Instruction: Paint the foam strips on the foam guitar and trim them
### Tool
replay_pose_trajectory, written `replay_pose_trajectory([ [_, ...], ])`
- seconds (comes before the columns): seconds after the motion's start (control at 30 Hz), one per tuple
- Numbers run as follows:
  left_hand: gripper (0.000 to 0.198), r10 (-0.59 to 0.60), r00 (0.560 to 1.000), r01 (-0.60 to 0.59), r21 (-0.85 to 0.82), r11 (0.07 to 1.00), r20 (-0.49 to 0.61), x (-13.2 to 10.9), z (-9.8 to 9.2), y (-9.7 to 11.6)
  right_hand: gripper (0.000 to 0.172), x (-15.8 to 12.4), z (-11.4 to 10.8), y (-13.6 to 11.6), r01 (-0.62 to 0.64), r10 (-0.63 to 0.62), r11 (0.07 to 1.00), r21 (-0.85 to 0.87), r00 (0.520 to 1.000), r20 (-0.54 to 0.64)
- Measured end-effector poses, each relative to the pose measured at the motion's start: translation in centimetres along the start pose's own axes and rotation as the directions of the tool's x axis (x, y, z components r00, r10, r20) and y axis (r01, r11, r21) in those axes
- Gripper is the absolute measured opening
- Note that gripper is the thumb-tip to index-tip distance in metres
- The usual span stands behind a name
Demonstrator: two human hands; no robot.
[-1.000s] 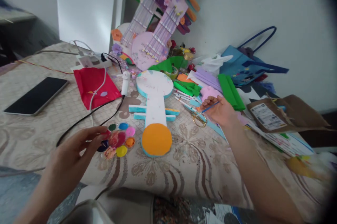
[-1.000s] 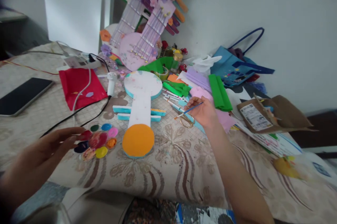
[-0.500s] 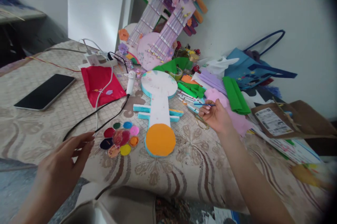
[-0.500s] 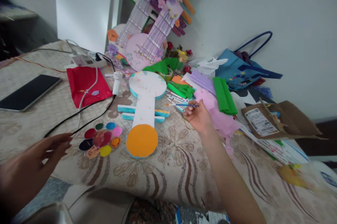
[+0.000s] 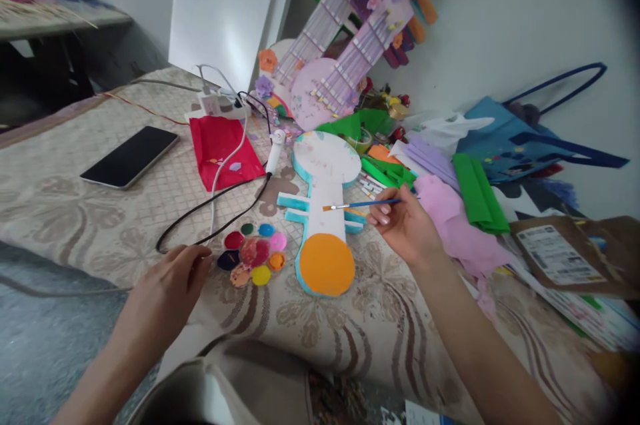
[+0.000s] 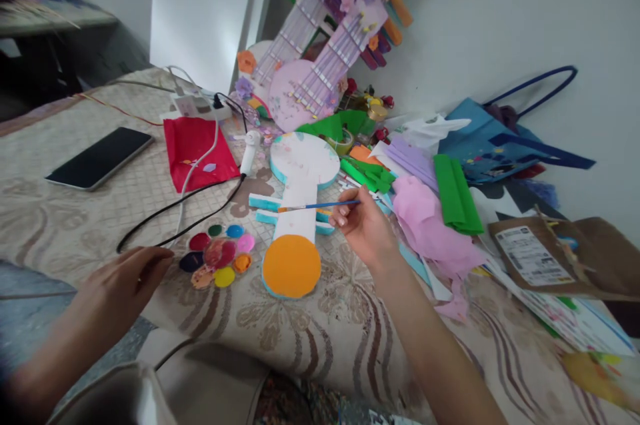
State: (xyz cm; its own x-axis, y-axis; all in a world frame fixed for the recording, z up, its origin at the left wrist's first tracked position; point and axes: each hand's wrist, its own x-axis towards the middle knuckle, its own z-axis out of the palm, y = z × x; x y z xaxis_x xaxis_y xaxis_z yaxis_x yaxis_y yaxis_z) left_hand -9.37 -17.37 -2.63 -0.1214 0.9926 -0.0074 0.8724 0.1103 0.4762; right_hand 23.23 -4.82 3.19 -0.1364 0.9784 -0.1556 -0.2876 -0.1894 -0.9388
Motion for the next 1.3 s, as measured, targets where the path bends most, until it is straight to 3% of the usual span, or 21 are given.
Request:
replay_pose_trajectory([
  [0.3,0.027,0.024,0.999,-0.024,0.019,1.000,0.029,0.1,0.8,0.5,0.038,0.5,1.2,0.9,-0.003,0.004,1.000,-0.008,0.997,0.079],
  [0.53,0.029,-0.026,0.996,0.018,0.085,0.996,0.090,0.9,0.6,1.1,0.037,0.5,1.4,1.1,-0.033,0.031,0.999,0.027,0.997,0.075],
  [0.77,0.024,-0.017,0.998,0.010,0.093,0.996,0.067,1.5,0.5,1.0,0.035,0.5,1.1,1.3,-0.046,0.044,0.998,0.036,0.997,0.055],
  [1.0,0.025,-0.145,0.974,0.182,-0.214,0.960,0.176,1.6,0.0,0.3,0.032,0.5,0.8,1.4,-0.055,0.053,0.996,0.064,0.998,0.043],
  [1.17,0.029,-0.219,0.930,0.351,-0.537,0.767,0.296,1.8,1.1,-0.5,0.034,0.4,0.4,1.4,-0.076,0.074,0.992,0.102,0.997,0.024],
  [1.3,0.027,-0.232,0.923,0.385,-0.688,0.615,0.308,2.1,1.7,-0.4,0.036,0.3,-0.1,1.4,-0.083,0.083,0.990,0.110,0.997,0.004],
])
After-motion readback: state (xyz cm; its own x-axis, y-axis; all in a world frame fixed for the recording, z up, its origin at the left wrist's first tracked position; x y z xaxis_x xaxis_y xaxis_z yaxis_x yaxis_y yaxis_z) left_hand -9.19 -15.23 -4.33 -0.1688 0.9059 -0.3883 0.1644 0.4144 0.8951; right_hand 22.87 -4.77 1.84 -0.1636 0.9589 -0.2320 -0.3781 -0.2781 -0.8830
